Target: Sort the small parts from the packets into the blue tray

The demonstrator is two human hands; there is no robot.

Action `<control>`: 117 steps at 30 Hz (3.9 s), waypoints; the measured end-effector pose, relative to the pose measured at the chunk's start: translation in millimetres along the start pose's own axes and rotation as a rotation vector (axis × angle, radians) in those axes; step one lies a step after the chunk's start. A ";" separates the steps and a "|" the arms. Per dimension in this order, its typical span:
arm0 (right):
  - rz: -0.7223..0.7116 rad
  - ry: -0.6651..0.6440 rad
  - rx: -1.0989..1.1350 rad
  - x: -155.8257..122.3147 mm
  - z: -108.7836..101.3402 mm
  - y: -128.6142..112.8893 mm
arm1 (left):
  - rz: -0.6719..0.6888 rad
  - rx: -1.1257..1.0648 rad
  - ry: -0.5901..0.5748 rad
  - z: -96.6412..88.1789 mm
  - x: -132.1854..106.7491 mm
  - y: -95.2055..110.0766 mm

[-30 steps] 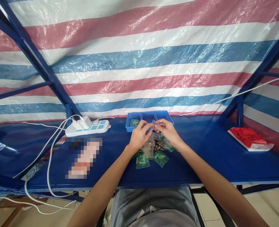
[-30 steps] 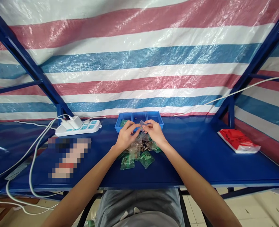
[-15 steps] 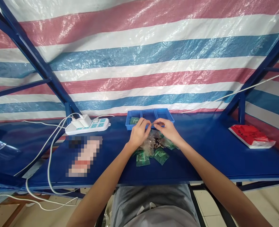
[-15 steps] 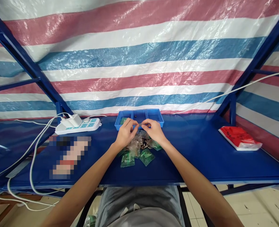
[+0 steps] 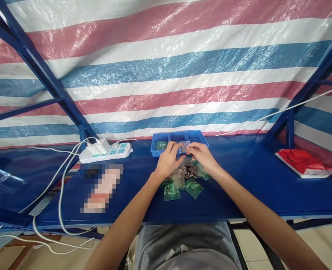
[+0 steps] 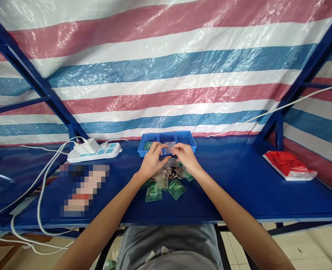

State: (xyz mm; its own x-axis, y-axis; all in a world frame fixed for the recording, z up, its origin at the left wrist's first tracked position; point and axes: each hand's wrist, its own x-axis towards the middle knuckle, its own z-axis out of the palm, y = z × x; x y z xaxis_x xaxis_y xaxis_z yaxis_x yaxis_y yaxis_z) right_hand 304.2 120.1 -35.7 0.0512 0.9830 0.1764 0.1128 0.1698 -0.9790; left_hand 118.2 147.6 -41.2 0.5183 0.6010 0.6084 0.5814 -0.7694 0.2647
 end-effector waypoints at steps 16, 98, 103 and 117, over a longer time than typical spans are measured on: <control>-0.021 0.066 -0.191 0.5 -3.6 1.2 | -0.168 -0.265 0.184 -3.6 4.1 -5.5; -0.262 -0.484 -0.631 -7.9 -24.9 -32.5 | -0.011 0.035 -0.311 -4.6 3.7 -7.2; -0.270 -0.331 -0.569 -3.5 -29.3 -26.9 | 0.019 -0.005 -0.305 -5.0 3.8 -4.5; -0.231 -0.238 -0.438 -0.4 -13.4 -9.8 | -0.010 0.034 -0.236 -4.7 3.6 -3.1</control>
State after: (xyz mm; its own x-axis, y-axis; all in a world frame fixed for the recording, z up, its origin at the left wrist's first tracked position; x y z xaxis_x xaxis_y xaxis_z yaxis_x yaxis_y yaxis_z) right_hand 316.4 117.1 -24.8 -0.2436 0.9210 0.3040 0.4997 0.3878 -0.7746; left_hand 115.3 151.1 -36.4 0.6424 0.6453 0.4133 0.6059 -0.7579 0.2417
